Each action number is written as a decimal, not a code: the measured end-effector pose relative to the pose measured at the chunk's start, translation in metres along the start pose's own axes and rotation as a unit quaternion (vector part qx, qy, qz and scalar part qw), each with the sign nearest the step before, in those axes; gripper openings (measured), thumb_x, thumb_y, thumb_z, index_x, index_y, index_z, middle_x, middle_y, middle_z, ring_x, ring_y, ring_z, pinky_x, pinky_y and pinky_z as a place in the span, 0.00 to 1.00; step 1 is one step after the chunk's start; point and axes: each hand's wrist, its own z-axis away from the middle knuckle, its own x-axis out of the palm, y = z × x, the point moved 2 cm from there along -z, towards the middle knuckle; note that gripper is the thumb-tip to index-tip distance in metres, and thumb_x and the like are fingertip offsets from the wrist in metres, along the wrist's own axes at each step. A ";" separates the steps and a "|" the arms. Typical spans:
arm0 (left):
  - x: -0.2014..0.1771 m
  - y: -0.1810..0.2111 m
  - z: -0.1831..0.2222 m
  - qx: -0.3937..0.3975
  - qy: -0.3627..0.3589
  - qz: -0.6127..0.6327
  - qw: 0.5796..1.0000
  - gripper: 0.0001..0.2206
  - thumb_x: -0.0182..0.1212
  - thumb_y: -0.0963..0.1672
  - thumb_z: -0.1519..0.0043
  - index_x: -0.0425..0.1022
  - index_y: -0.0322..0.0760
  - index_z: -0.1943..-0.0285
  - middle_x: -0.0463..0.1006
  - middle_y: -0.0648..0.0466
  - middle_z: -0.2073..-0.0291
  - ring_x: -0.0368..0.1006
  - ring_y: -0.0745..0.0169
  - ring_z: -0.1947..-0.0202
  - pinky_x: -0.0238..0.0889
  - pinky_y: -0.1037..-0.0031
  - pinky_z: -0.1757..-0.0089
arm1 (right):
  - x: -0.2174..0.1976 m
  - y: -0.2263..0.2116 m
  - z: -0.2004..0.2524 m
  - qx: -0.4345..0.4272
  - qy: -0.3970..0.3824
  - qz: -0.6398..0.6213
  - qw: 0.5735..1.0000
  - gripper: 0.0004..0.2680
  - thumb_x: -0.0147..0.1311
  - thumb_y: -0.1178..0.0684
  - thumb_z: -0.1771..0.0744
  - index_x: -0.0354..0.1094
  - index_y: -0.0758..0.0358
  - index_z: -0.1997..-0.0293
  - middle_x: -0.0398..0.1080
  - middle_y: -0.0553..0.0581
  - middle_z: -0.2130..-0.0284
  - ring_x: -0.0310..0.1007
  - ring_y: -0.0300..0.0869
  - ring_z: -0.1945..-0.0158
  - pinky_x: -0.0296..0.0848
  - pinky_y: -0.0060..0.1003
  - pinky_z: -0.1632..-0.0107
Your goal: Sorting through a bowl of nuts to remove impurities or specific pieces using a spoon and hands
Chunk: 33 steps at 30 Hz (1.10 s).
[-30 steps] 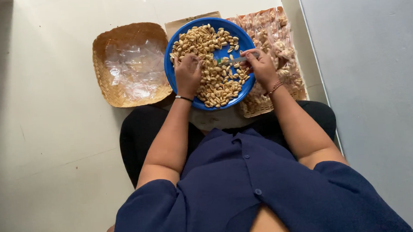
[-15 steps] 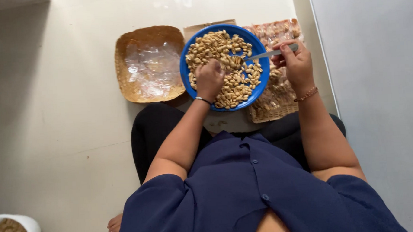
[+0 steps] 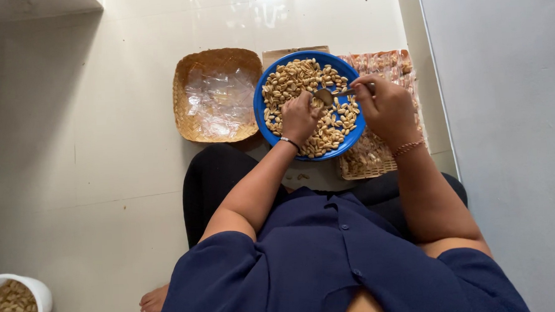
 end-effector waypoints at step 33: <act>-0.022 0.004 0.004 -0.019 0.032 0.154 0.987 0.10 0.65 0.51 0.41 0.70 0.50 0.59 0.78 0.50 0.70 0.78 0.41 0.63 0.70 0.54 0.58 | 0.084 0.152 0.077 0.422 -0.054 -0.405 0.810 0.07 0.47 0.45 0.27 0.70 0.52 0.51 0.77 0.51 0.71 0.77 0.32 0.71 0.77 0.26 0.72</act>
